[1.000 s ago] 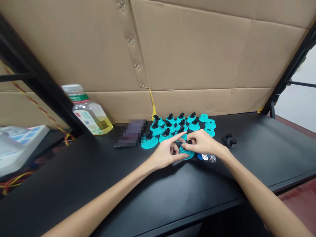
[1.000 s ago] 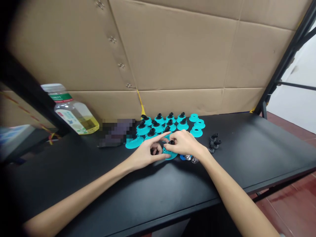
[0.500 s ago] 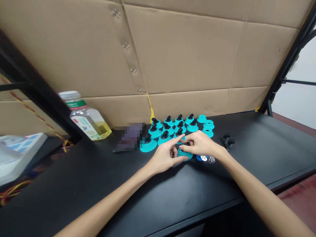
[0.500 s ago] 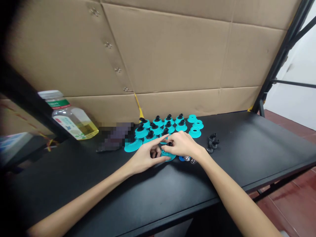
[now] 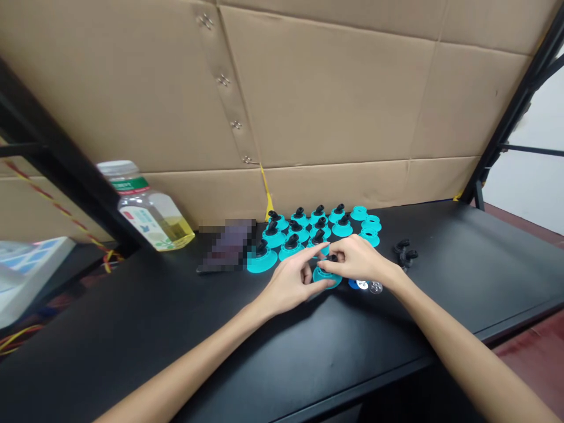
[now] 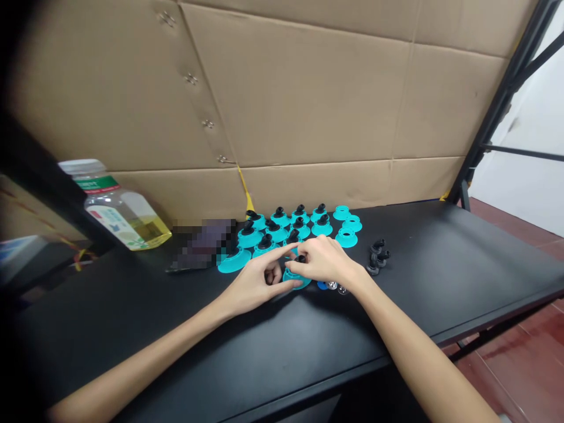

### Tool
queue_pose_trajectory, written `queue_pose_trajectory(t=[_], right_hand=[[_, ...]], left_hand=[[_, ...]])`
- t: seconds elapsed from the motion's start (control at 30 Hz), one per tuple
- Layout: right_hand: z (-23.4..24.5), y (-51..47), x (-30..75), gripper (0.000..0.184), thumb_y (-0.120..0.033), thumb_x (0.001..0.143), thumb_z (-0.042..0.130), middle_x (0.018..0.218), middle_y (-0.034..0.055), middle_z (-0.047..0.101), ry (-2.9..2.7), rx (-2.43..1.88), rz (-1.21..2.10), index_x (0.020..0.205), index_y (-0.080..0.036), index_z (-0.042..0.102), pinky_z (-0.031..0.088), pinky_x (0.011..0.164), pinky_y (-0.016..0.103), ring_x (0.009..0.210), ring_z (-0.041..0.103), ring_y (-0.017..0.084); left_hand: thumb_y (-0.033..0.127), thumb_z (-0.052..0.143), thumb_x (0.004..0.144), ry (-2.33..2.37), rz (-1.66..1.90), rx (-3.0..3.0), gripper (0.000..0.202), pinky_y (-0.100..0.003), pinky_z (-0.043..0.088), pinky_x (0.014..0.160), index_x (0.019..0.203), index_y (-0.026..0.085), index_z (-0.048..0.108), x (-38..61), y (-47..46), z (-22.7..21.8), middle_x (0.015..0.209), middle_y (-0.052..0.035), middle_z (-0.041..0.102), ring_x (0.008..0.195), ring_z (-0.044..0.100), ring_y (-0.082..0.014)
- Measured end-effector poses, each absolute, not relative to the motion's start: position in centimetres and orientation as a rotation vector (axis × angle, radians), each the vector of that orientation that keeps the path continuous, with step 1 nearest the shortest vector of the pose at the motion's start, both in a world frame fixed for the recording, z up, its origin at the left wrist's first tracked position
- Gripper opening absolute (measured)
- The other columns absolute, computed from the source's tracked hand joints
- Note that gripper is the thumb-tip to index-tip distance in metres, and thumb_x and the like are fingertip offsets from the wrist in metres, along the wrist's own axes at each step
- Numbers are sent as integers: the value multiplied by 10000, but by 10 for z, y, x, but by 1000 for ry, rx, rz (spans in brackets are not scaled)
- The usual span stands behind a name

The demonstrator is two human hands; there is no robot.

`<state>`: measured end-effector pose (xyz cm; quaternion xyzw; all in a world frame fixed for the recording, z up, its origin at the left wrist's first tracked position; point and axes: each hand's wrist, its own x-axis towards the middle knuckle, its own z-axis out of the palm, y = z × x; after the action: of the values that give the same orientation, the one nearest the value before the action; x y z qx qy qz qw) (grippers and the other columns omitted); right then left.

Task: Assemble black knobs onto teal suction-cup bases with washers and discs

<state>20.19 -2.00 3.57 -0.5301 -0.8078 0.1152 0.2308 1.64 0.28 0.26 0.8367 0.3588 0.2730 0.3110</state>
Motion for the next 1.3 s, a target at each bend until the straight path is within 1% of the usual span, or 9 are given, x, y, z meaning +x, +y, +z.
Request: queue_pose_trajectory(t=[0.13,0.27,0.43,0.57,0.7,0.8,0.93,1.13,1.3], right_hand=[[35,-20,202,304,-325,797,565,490,-56,377,-2232,-1427,334,550,-161,496,156,519,253,510,249,76],[34,-19,201,265,-307,791,574,497,-56,385,-2233,-1443,314,576,-158,534,160,527,256,517,261,76],[35,-20,201,276,-304,800,571,497,-59,366,-2219,-1433,300,569,-159,536,163,526,253,520,256,76],[35,-20,202,258,-311,802,571,504,-52,400,-2248,-1424,309,595,-157,564,167,531,256,515,272,76],[33,-19,202,267,-327,793,570,506,-47,420,-2239,-1453,287,588,-155,562,163,521,251,508,272,76],[32,-19,202,259,-313,788,568,509,-47,429,-2222,-1449,267,582,-158,542,170,521,248,511,281,76],[32,-18,203,260,-300,792,567,511,-50,421,-2246,-1403,290,578,-158,523,181,528,249,517,297,75],[33,-19,203,295,-304,804,578,502,-50,415,-2246,-1417,261,560,-157,501,179,528,253,513,297,73],[36,-21,201,256,-285,826,573,500,-55,423,-2268,-1409,292,606,-155,551,177,531,252,503,291,70]], left_hand=[[400,671,773,893,621,2116,723,-231,385,515,1412,160,434,14,5,2,531,74,494,492,452,-121],[457,733,708,1002,676,2090,721,-233,363,494,1329,152,529,17,5,1,483,81,487,452,443,-119],[425,747,708,956,733,2162,720,-228,382,519,1346,189,513,18,6,0,576,69,515,500,470,-116],[393,701,755,887,616,2086,715,-216,371,508,1387,151,471,14,8,1,550,76,478,499,444,-108],[431,708,742,934,652,2120,675,-216,366,499,1332,153,535,17,6,2,535,72,472,487,433,-108],[481,725,720,1006,778,2295,615,-226,375,524,1240,171,616,21,3,3,610,40,509,541,464,-125],[459,694,760,952,763,2378,593,-232,380,542,1277,188,590,22,1,5,729,9,566,575,477,-128],[449,682,774,934,692,2216,599,-231,385,528,1289,160,582,17,1,3,581,43,525,517,470,-126],[502,702,747,1011,794,2380,649,-233,400,546,1294,178,570,18,-1,2,718,7,571,603,513,-145]])
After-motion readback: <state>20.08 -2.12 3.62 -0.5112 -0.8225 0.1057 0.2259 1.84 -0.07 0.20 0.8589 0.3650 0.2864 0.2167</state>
